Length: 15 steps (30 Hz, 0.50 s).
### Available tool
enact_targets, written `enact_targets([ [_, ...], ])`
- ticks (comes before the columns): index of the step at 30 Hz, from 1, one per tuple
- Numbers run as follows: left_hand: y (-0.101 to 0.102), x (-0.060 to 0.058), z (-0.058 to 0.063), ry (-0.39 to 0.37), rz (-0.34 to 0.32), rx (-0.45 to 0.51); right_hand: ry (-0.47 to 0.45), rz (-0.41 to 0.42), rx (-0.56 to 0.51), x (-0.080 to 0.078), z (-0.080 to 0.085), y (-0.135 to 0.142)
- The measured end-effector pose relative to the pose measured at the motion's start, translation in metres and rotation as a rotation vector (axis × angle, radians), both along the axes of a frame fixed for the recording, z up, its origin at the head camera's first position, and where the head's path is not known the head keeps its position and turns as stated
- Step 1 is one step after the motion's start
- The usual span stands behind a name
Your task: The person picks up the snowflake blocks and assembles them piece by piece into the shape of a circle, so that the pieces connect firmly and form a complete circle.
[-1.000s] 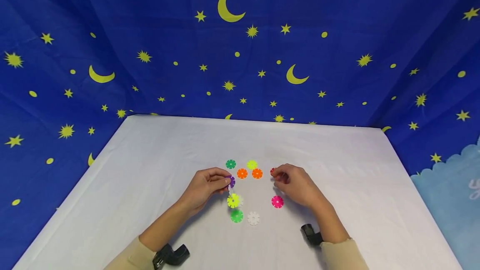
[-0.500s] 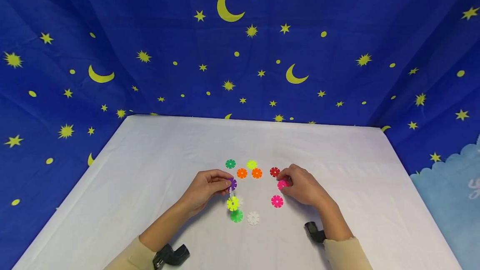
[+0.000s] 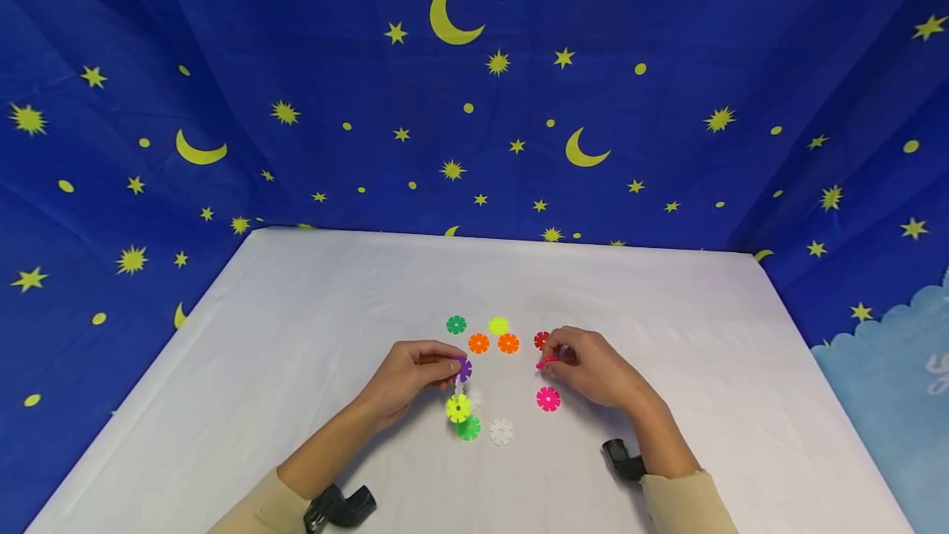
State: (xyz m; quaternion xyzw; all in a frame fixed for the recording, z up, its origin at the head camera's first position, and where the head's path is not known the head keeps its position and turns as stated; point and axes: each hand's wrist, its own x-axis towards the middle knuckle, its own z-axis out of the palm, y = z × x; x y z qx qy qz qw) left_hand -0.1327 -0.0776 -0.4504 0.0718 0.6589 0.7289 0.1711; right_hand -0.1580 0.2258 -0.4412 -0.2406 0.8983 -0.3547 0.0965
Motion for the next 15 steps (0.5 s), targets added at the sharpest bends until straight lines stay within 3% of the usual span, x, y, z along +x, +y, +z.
enact_targets([
  [15, 0.003, 0.002, -0.002, -0.013, -0.015, -0.009, 0.011, -0.039, -0.128, 0.009, 0.009, -0.029],
])
